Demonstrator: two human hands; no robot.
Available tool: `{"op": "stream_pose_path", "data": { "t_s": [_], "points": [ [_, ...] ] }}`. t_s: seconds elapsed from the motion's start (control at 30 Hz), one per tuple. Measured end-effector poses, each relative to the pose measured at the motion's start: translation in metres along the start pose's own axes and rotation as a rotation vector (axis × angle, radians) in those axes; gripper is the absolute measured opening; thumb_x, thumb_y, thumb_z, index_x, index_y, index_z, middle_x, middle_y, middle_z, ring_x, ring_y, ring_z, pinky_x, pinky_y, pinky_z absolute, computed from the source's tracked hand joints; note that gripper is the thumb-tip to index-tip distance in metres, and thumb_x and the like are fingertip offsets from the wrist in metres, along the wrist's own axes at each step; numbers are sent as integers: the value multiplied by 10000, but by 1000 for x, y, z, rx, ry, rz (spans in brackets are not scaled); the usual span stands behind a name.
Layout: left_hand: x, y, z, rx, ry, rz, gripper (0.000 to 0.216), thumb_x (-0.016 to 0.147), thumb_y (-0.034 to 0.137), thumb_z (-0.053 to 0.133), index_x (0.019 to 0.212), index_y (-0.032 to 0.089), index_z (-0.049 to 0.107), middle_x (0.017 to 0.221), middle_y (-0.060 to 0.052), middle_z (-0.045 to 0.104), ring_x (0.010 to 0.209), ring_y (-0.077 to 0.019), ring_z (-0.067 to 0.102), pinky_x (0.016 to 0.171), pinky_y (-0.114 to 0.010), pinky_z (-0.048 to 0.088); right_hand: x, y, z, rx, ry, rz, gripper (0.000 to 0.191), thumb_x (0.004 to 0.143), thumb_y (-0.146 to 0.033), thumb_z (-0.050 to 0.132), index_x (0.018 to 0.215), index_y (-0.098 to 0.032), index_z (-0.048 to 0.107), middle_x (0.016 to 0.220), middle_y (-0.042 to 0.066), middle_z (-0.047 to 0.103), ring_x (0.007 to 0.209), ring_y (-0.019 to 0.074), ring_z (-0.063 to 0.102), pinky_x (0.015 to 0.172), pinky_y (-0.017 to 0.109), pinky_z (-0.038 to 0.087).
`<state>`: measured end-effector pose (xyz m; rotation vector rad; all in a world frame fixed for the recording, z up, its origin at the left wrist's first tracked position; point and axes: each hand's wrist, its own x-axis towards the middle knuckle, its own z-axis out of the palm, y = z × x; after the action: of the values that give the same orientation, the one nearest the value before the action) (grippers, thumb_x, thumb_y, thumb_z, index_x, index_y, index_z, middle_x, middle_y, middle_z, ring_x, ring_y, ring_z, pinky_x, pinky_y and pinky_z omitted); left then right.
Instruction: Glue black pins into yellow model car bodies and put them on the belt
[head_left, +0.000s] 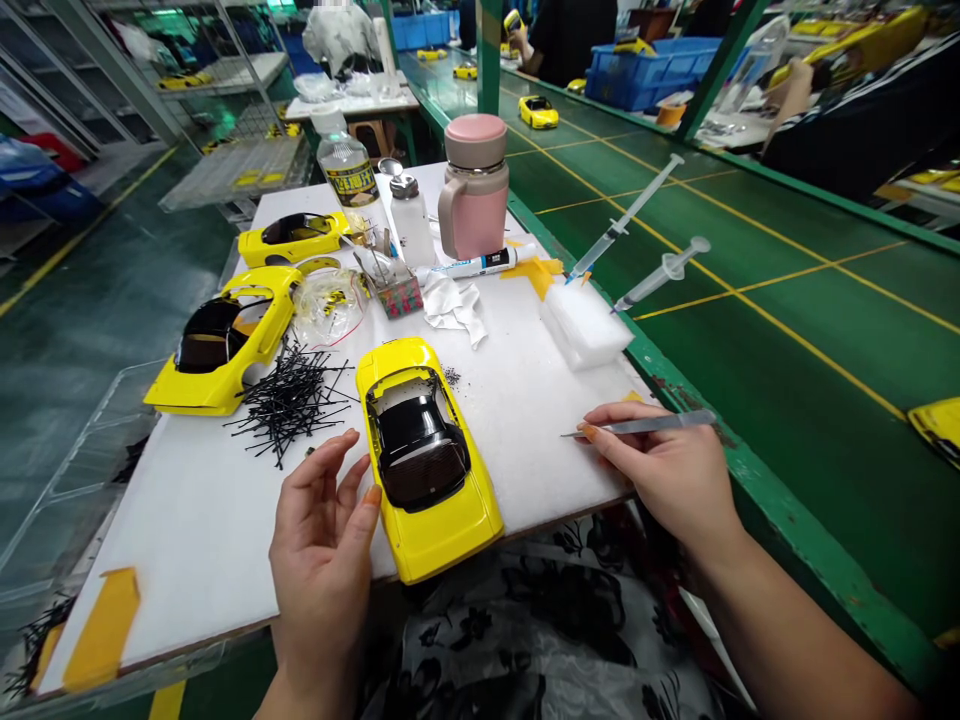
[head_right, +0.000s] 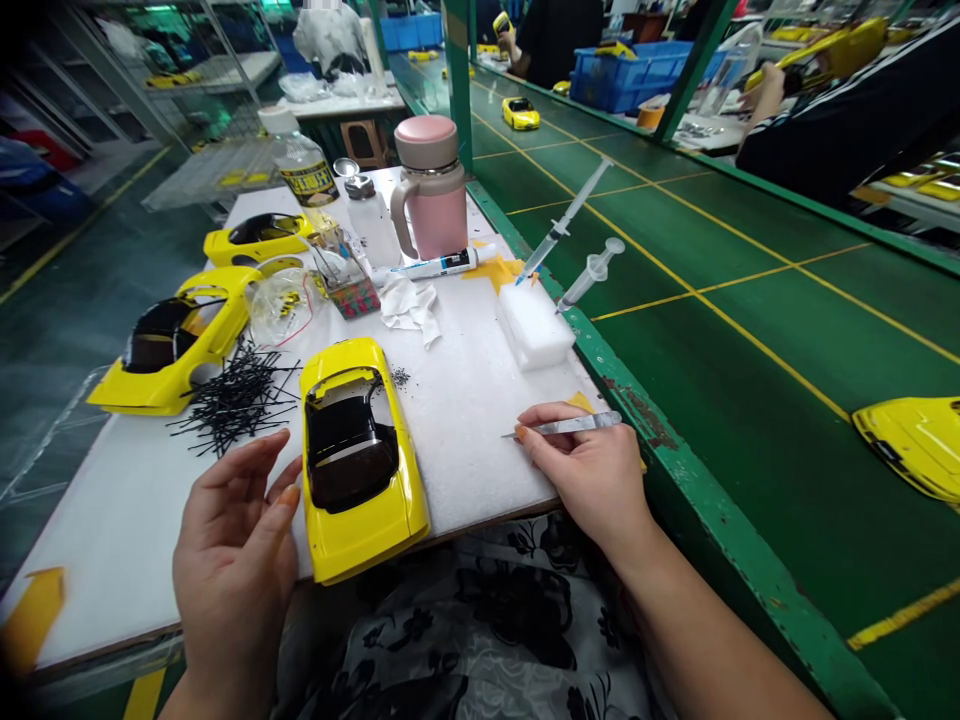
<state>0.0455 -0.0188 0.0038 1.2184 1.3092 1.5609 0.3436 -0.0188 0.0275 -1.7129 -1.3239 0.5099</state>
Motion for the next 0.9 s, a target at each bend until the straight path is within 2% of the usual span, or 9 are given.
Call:
{"op": "stream_pose_path", "data": {
  "t_s": [0.2,0.37,0.6,0.8,0.9],
  "points": [
    [0,0,0,-13,-6,6,437,898,225,788,1310,307,667,1466,-57,619,1453,-249,527,1229,-379,457,0,-2,0,-14,-15,-20,186,802,-385,748,798,-212,816,760,41,793,559,170,648,500,265,468],
    [0,-1,1,-18,-5,8,443,895,227,792,1311,312,667,1467,-59,619,1455,-259,526,1245,-402,440,0,-2,-1,-22,-20,-24,188,812,-379,737,814,-211,822,768,42,795,571,170,657,511,263,472],
    [0,-1,0,-27,-11,19,436,904,203,783,1313,300,667,1460,-57,624,1437,-232,543,1204,-341,479,0,3,-6,-14,-18,-2,173,815,-372,757,831,-214,826,837,41,807,617,169,681,552,262,485],
    [0,-2,0,-34,-10,22,433,900,204,789,1306,299,672,1458,-57,628,1434,-232,545,1203,-338,479,0,4,-4,-26,-5,-25,164,814,-351,735,816,-217,829,800,31,801,573,152,641,523,262,444],
    [0,-3,-1,-36,-11,28,436,898,206,791,1307,302,672,1456,-58,627,1436,-236,544,1208,-348,476,0,5,-2,-33,-7,-29,167,820,-342,719,823,-221,834,830,31,811,623,165,682,549,263,470]
  ]
}}
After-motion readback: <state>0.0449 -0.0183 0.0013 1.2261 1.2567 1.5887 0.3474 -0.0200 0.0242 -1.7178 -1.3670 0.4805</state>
